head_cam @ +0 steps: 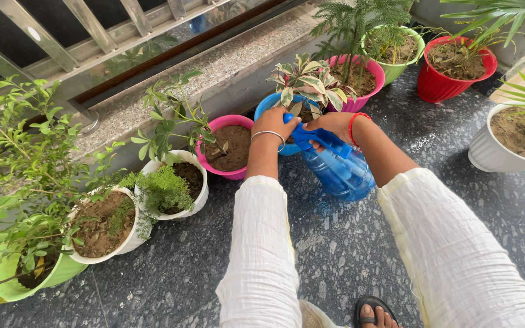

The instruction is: The person uses a blue spray bottle to water several potted plants arranged on a tiled floor. They systematically move from one pot to the next, spraying water onto the soil and leaves of each plant.

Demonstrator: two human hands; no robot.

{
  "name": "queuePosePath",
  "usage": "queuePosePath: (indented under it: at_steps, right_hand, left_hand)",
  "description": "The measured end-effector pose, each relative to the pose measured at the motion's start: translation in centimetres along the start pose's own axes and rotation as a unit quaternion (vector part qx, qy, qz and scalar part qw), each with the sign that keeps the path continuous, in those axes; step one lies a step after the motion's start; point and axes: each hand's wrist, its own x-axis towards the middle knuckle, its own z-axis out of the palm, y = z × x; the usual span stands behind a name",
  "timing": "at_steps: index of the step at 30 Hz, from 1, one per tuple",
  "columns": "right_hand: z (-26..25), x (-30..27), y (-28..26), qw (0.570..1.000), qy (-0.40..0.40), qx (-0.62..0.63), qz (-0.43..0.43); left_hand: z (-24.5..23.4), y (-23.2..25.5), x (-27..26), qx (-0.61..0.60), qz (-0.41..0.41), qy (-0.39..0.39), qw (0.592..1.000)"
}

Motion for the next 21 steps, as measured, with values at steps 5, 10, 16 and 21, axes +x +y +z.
queuePosePath:
  at_steps: [5, 10, 16, 21]
  right_hand:
    - [-1.4, 1.4, 1.1, 1.0, 0.006, -0.014, 0.016]
    - [-0.7, -1.1, -0.1, 0.999, 0.009, 0.004, 0.04]
    - [-1.3, -3.5, -1.2, 0.998, 0.017, 0.032, 0.048]
    - [-2.4, -3.9, -0.2, 0.996, 0.028, 0.071, 0.055]
  left_hand:
    - [0.1, -0.2, 0.4, 0.02, 0.02, -0.019, 0.999]
    - [-0.4, 0.9, 0.5, 0.076, 0.048, 0.006, 0.996]
    - [-3.8, 3.0, 1.4, 0.173, 0.136, 0.08, 0.972]
    - [-7.7, 5.2, 2.3, 0.191, 0.159, 0.17, 0.954]
